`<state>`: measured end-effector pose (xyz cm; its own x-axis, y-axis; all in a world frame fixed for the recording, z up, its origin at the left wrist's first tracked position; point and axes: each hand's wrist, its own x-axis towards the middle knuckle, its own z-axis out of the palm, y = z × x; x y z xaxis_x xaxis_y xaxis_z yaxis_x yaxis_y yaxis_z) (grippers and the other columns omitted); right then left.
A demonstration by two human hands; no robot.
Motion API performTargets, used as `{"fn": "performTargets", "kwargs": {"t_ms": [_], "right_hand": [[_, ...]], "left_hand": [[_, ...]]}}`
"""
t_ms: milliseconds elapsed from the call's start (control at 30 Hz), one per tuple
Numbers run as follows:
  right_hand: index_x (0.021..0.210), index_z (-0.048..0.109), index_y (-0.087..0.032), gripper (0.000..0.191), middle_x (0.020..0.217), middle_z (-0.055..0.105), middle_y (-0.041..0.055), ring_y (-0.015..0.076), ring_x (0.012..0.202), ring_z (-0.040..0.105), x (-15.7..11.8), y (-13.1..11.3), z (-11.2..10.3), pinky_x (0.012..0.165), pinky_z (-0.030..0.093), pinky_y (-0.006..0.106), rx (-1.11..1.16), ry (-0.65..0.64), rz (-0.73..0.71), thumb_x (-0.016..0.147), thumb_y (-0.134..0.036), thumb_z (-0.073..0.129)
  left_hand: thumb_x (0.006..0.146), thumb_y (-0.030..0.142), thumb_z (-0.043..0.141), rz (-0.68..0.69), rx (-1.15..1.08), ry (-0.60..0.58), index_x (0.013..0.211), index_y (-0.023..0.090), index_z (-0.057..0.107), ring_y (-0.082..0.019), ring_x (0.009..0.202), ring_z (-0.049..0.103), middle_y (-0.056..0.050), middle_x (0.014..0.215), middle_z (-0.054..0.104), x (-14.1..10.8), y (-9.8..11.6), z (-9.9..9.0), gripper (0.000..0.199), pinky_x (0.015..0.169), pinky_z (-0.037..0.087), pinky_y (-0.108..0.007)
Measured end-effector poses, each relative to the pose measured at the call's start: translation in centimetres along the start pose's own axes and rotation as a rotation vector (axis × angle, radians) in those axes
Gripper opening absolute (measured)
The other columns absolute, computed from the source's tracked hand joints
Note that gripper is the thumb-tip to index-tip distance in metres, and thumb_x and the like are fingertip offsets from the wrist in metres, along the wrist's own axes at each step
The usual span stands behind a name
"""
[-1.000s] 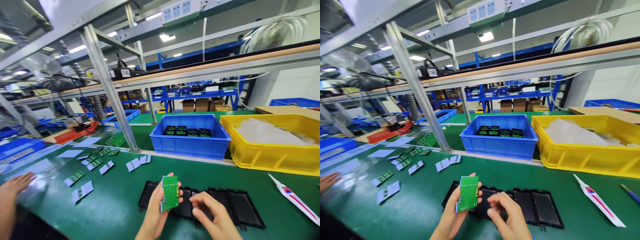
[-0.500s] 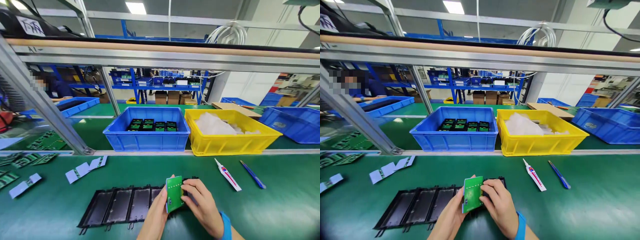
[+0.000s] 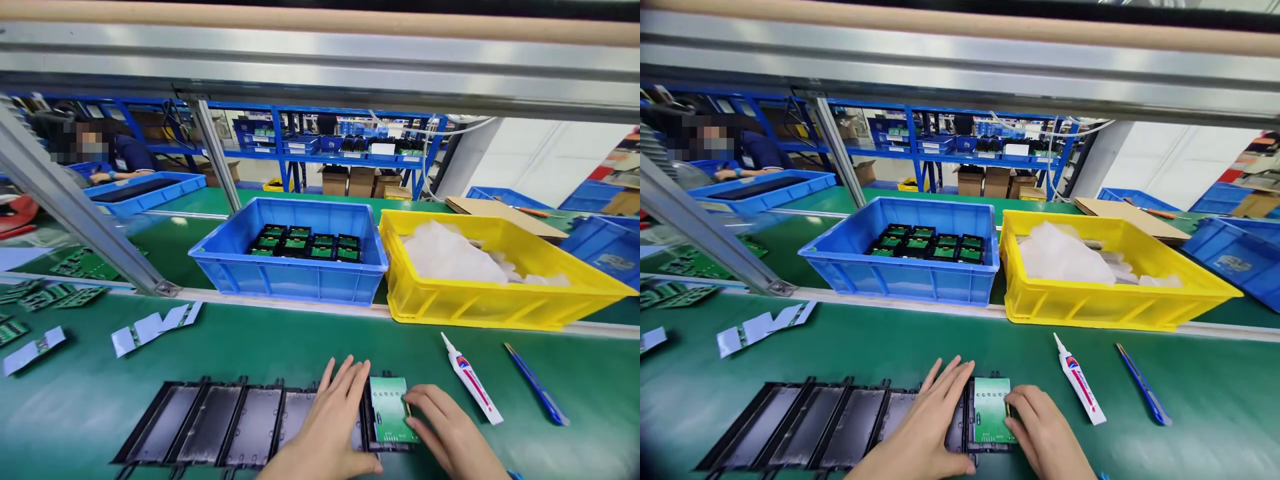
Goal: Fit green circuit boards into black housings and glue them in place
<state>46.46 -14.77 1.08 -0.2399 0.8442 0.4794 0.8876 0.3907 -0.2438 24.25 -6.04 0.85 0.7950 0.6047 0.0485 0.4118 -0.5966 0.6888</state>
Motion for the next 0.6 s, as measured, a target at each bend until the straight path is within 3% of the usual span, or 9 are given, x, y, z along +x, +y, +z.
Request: {"fn": "performTargets", "kwargs": {"t_ms": [233,467,600], "right_hand": [[0.102,0.058,-0.021,0.025,0.090,0.067,0.0053,0.0154,0.076,0.068,-0.2,0.3,0.6,0.067,0.057,0.023,0.015,-0.061,-0.016,0.102,-0.032,0.036],[0.103,0.060,-0.021,0.023,0.092,0.067,0.0065,0.0170,0.076,0.067,-0.7,0.6,1.5,0.065,0.056,0.026,-0.039,-0.103,-0.016,0.100,-0.029,0.038],[0.098,0.060,-0.020,0.028,0.087,0.067,0.0057,0.0169,0.071,0.067,-0.2,0.4,1.4,0.061,0.055,0.026,-0.060,-0.074,-0.042,0.101,-0.029,0.034]], "left_hand": [[0.061,0.050,0.084,0.052,0.044,-0.002,0.154,0.020,0.015,-0.041,0.135,0.039,-0.022,0.146,0.044,0.7,-2.3,1.3,0.119,0.112,0.026,-0.067],[0.059,0.052,0.084,0.090,0.047,0.038,0.142,0.017,0.039,-0.041,0.131,0.045,-0.020,0.136,0.055,0.6,-2.7,1.2,0.101,0.112,0.031,-0.063],[0.068,0.059,0.076,0.126,0.073,0.053,0.126,0.020,0.055,-0.041,0.129,0.048,-0.017,0.131,0.060,0.4,-2.8,1.1,0.073,0.110,0.033,-0.064]]}}
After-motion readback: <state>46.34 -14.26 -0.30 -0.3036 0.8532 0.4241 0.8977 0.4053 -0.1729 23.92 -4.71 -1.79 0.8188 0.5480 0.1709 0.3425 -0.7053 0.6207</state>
